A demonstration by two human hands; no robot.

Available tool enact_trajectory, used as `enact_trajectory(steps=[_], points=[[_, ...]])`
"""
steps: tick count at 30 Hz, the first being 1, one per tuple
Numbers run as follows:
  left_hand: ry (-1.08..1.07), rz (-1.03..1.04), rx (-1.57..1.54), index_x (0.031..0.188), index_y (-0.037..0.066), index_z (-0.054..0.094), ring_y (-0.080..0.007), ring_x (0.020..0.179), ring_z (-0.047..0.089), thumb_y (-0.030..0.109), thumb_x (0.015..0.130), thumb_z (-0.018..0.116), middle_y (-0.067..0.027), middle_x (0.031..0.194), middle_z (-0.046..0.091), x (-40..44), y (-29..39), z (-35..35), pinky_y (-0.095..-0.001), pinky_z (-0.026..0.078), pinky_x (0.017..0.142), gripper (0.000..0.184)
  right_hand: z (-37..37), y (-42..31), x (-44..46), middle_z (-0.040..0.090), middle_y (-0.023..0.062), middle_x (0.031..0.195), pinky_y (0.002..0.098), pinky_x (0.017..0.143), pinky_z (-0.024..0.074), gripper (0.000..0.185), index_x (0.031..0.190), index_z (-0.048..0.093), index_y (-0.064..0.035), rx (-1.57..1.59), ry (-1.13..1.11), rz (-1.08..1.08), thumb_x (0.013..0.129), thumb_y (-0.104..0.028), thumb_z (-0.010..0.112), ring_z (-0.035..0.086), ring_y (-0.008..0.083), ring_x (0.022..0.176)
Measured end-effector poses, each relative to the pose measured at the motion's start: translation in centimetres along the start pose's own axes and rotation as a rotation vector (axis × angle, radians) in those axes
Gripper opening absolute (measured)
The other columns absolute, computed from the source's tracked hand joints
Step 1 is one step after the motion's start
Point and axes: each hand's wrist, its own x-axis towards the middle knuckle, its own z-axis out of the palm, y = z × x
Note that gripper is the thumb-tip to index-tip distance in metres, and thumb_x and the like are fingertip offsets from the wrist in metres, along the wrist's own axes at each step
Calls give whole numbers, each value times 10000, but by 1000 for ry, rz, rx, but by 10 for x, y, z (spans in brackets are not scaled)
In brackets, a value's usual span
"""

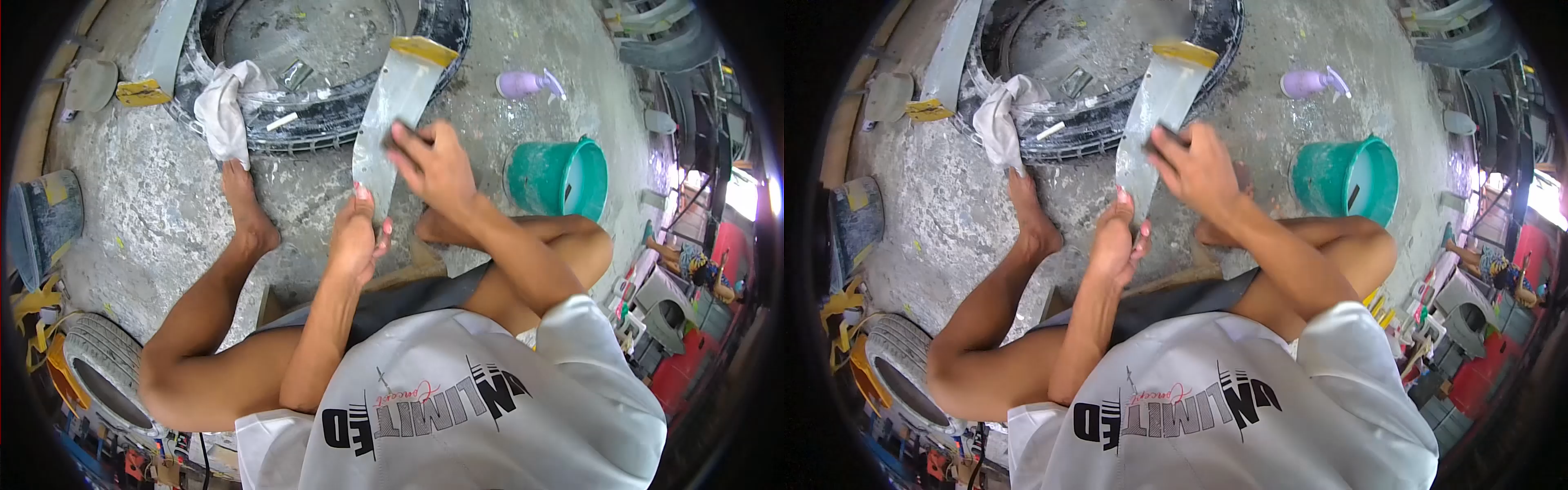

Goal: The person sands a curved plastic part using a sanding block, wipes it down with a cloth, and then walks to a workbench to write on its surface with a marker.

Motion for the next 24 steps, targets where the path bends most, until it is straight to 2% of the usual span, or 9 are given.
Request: enact_trajectory(steps=[3, 5, 7, 9, 13, 17, 20, 22, 24], points=[[9, 9, 19, 1145, 97, 541, -90, 642, 503, 407, 1100, 424, -5, 891, 532, 3, -6, -1, -233, 364, 451, 334, 0, 41, 13, 591, 134, 864, 391, 616, 494, 389, 1169, 752, -200, -84, -67, -81, 804, -306, 835, 577, 300, 747], [-15, -37, 11, 1144, 88, 554, -86, 641, 504, 397, 1103, 420, -9, 891, 542, 0, -9, -9, -231, 359, 443, 339, 12, 67, 44, 573, 135, 855, 396, 587, 490, 359, 1185, 740, -188, -132, 116, 48, 848, -298, 793, 574, 314, 739], [-69, -9, 27, 1151, 87, 562, -83, 646, 509, 393, 1104, 418, -10, 904, 551, 3, -2, -12, -231, 359, 439, 341, 17, 46, 25, 565, 148, 879, 403, 581, 494, 365, 1189, 740, -200, -178, 124, 116, 842, -294, 800, 580, 314, 754], [-11, -3, 25, 1175, 77, 570, -82, 619, 494, 402, 1104, 410, -12, 858, 561, -1, 6, -1, -234, 341, 428, 369, 2, 6, -9, 556, 160, 895, 413, 590, 503, 381, 1195, 737, -210, 41, -7, 79, 831, -297, 810, 588, 317, 766], [-51, -1, 26, 1171, 70, 547, -92, 550, 450, 453, 1093, 413, -23, 768, 542, 6, -7, -8, -232, 303, 419, 413, 4, 52, 22, 538, 171, 930, 451, 621, 526, 395, 1213, 702, -196, -73, -84, 32, 855, -349, 770, 587, 360, 832], [-82, -13, 30, 1151, 83, 519, -99, 498, 400, 481, 1084, 419, -40, 727, 532, -3, 6, -8, -232, 287, 417, 415, 5, 36, 39, 561, 166, 1013, 465, 722, 537, 340, 1188, 708, -163, -90, -39, 195, 888, -320, 737, 585, 365, 941], [-122, 17, 33, 1162, 93, 511, -98, 490, 396, 481, 1082, 424, -45, 713, 525, 1, 16, -17, -234, 290, 414, 405, -40, 13, 17, 564, 138, 1051, 432, 814, 540, 363, 1201, 715, -177, 209, -350, 2, 868, -310, 769, 592, 343, 1010], [-153, 62, 80, 1172, 102, 502, -97, 486, 392, 480, 1080, 430, -47, 712, 523, 3, 22, -24, -232, 289, 412, 396, -69, 25, 29, 552, 130, 972, 405, 743, 515, 438, 1239, 722, -185, 74, -307, -221, 830, -310, 819, 589, 318, 893], [-161, 84, 60, 1183, 107, 494, -95, 482, 391, 476, 1078, 439, -44, 709, 521, 13, 30, -31, -229, 285, 409, 388, -99, 46, 65, 584, 136, 991, 407, 783, 510, 474, 1274, 695, -168, 63, -122, -149, 849, -354, 792, 598, 331, 896]])
